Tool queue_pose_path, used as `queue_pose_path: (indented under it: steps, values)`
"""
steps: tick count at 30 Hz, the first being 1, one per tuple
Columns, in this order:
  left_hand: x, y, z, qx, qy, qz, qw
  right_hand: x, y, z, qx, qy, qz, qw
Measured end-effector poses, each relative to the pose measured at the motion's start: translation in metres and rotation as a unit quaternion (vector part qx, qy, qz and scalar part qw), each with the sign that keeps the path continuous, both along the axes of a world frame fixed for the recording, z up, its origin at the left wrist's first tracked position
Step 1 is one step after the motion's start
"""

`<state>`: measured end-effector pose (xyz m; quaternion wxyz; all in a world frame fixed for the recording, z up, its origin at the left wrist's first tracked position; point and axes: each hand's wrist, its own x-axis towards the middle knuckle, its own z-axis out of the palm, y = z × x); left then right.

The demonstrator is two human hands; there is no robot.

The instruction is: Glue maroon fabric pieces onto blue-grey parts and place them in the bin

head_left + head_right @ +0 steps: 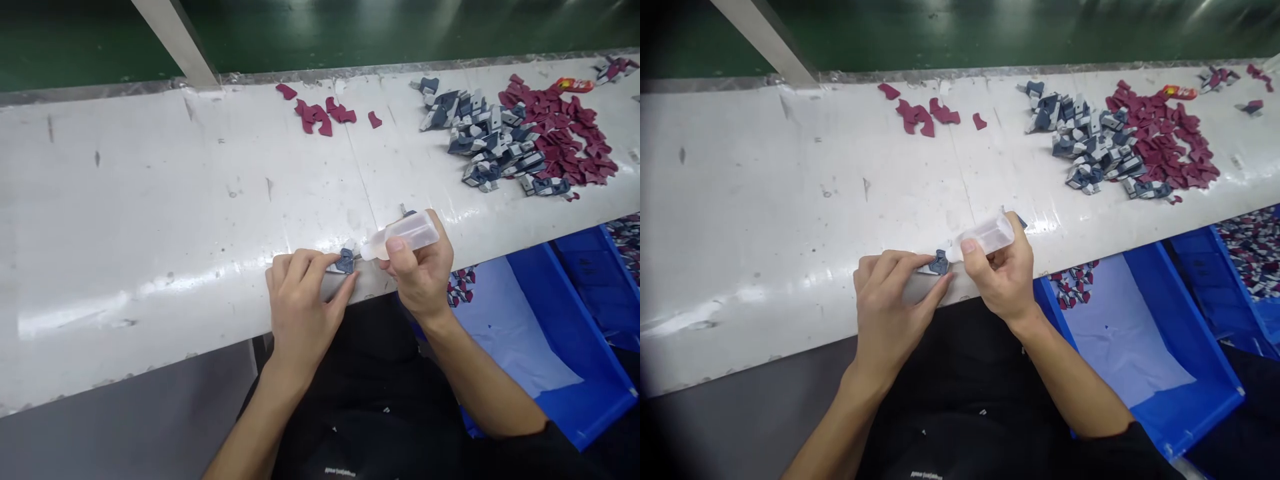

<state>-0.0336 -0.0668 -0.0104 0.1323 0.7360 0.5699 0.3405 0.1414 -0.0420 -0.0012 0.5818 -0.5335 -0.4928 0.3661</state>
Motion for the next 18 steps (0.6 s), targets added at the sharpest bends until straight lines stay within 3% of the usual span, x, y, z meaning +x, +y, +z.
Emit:
queue_pose_path:
  steps: [8, 14, 18]
  values:
    - [0.0004, -0.0001, 0.0000, -0.006, -0.004, 0.007, 1.000, -0.0015, 0.0027, -0.0054, 0.037, -0.029, 0.029, 0.998]
    - [0.0014, 0.0009, 0.0022, -0.015, -0.001, 0.008, 1.000, 0.0002, -0.0027, 0.0003, -0.045, -0.049, 0.040, 0.997]
    - [0.0016, 0.0006, 0.0022, -0.018, -0.006, 0.009, 1.000, 0.0005, -0.0040, 0.0017, -0.049, -0.067, 0.031, 0.996]
